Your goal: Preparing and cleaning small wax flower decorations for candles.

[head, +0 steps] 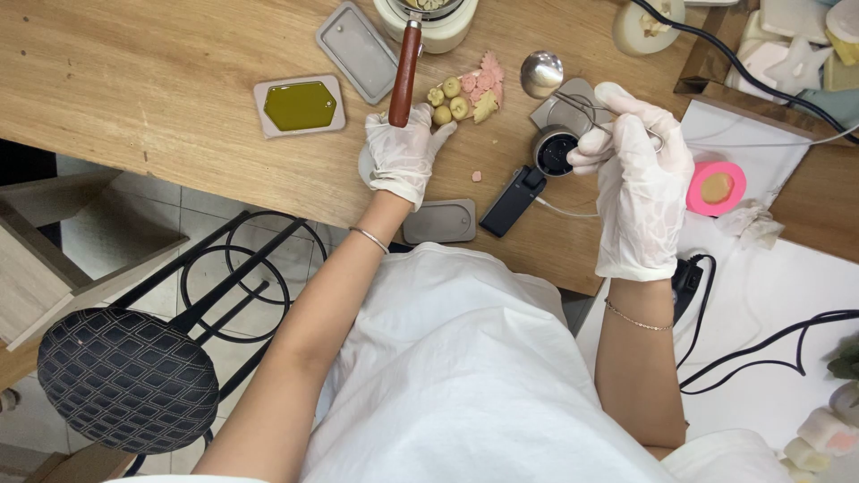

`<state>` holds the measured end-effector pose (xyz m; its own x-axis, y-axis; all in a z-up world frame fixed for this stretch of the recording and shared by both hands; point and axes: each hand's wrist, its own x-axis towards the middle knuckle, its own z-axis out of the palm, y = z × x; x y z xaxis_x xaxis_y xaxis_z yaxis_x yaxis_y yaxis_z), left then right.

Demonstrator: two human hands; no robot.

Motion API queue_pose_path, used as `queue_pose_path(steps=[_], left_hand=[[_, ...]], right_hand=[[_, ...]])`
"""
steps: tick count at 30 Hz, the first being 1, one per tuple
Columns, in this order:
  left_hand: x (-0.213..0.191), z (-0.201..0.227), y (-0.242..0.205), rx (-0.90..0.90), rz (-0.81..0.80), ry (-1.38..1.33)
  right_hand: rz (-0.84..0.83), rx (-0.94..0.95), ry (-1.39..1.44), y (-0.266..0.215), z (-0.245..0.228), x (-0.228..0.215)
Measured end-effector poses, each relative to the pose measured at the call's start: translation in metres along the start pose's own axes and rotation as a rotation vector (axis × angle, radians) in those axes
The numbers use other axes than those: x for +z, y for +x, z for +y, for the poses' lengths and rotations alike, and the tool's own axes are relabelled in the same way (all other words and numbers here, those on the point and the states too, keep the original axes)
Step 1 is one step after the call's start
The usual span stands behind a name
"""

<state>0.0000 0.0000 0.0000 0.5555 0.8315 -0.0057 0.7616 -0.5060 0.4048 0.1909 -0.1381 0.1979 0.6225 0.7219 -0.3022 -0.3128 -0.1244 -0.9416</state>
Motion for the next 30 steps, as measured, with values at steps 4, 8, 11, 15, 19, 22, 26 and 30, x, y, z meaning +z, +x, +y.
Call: queue_pose_path(steps=[4,8,11,15,19,22,26,30], left_hand=[[-0.013,0.000,-0.002,0.030,0.015,0.021],[-0.028,-0.005,-0.008,0.026,-0.033,0.037],[-0.036,-0.005,-0.008,0.005,0.031,-0.149],[-0.041,-0.007,0.002,-0.172,0.049,-0.663],[-0.041,-0.012,0.013,-0.178,-0.034,-0.827],[-0.032,-0.014,0.021,-0.114,-0.045,-0.856],[-0.028,-0.008,0.029,-0.279,-0.131,-0.661],[-0.001,-0.014,0.035,-0.266,-0.157,-0.588]], right_hand=[[-0.006,0.000,-0.008,0.002,-0.001,0.001],[-0.017,-0.004,-0.012,0.003,-0.002,0.004],[-0.034,-0.010,-0.019,0.005,-0.001,0.002],[-0.096,-0.054,-0.080,0.017,-0.003,0.007],[-0.130,-0.145,-0.147,0.042,-0.018,0.024],[-0.179,-0.267,-0.240,0.075,-0.013,0.033],[-0.253,-0.425,-0.428,0.112,-0.007,0.059],[-0.322,-0.606,-0.676,0.140,-0.002,0.080]])
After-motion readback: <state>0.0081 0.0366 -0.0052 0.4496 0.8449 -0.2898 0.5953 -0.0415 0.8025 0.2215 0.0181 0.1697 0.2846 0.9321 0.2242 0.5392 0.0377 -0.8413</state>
